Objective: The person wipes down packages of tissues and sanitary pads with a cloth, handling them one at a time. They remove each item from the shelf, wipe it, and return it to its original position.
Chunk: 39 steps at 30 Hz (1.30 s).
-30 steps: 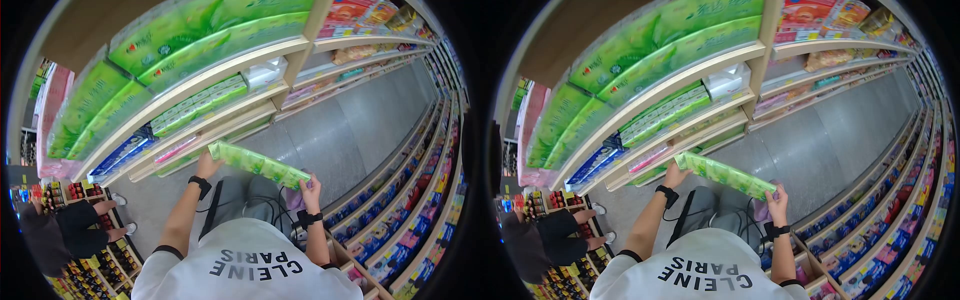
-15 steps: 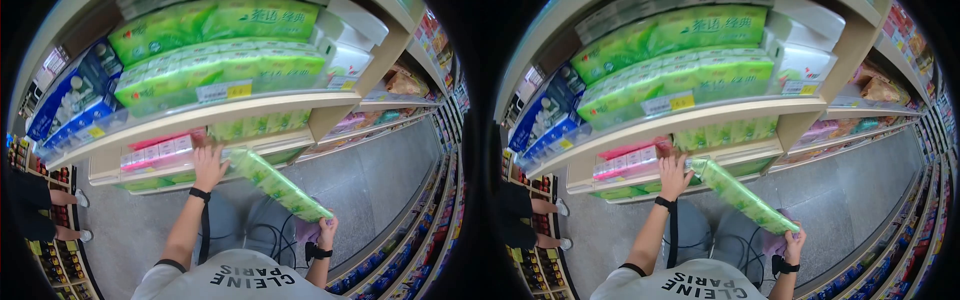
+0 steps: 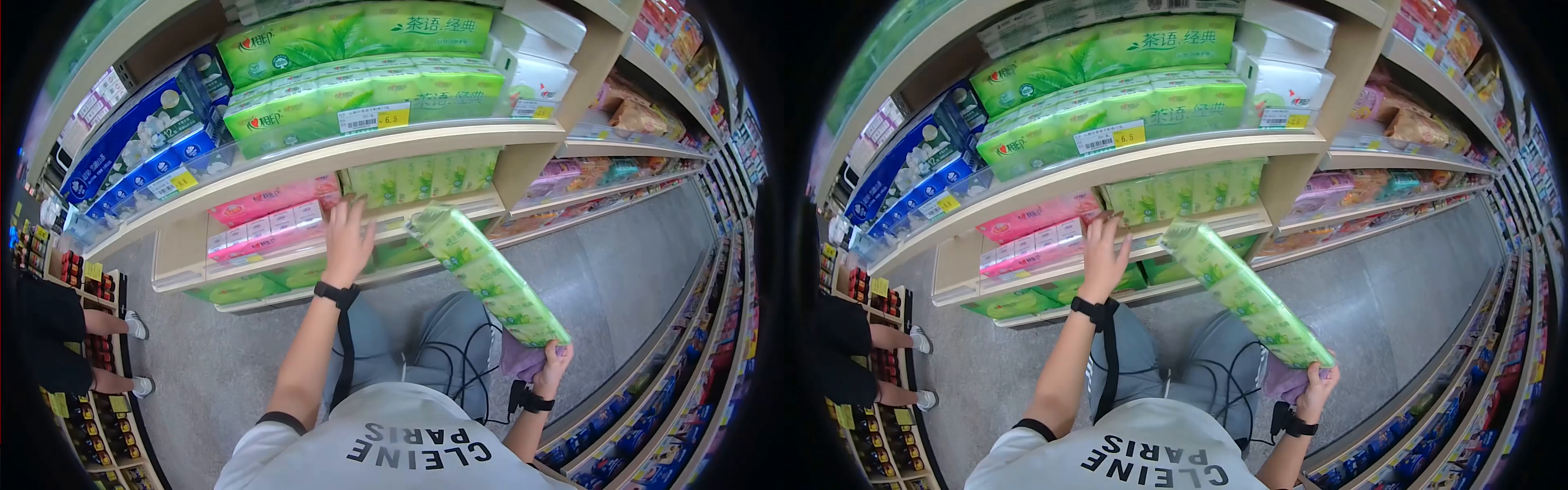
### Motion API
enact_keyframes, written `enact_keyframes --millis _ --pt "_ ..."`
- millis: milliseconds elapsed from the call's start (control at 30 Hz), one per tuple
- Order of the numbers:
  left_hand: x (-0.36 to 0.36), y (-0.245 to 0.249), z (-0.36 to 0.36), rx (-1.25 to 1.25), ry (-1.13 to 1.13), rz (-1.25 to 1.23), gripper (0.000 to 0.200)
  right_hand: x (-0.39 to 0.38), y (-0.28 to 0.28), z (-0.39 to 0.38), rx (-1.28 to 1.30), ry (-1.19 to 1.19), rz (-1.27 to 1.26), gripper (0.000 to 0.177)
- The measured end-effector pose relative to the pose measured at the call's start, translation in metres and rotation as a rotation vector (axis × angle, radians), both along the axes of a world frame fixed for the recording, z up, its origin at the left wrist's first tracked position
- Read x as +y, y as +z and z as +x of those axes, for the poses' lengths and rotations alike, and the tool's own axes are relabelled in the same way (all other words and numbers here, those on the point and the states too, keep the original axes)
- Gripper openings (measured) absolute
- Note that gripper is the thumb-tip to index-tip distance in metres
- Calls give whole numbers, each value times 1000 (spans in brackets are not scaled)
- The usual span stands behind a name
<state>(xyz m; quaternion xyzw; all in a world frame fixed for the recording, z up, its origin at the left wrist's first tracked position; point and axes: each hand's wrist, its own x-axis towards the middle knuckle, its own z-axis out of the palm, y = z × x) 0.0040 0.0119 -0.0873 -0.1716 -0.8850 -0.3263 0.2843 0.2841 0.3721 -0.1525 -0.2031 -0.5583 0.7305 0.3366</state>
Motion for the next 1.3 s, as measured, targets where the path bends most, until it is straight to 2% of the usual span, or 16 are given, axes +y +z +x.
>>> enact_keyframes --millis 33,67,167,267,367,467,567,667,767,867,967,1033,1167,1233,1300 --pt "4 6 -3 48 -3 15 35 3 -2 7 -18 -6 -3 43" --pt "7 12 -6 -13 3 80 35 8 -4 14 -33 -11 -6 44" --pt "13 28 -27 -463 41 116 37 12 -9 22 -16 -74 -28 46" --pt "23 36 -28 -280 53 -123 43 21 -10 30 7 -102 -29 46" --pt "33 32 -29 3 114 -205 57 28 -8 29 27 -105 -20 44" --pt "34 19 -34 47 163 -350 70 25 -7 28 56 -94 -60 41" --pt "36 16 -37 -26 182 -345 76 27 -7 17 65 -73 -79 39" --pt "39 16 -41 36 212 -388 71 29 -6 10 43 -62 -75 39" --pt "45 27 -35 -51 232 -408 57 32 -8 3 35 -68 -70 42" --pt "44 4 -26 111 219 -512 40 34 -12 -3 57 -93 -67 46" --pt "41 0 -9 31 144 -428 33 36 -6 -7 95 -182 -64 41" --pt "36 4 2 151 127 -414 32 42 0 -4 138 -236 -48 40" --pt "13 42 55 206 136 -356 30 77 22 16 227 -319 84 41" --pt "-6 72 87 202 66 -392 32 83 55 25 239 -346 143 40" --pt "-28 90 114 95 -40 -417 29 89 73 27 218 -349 298 36"
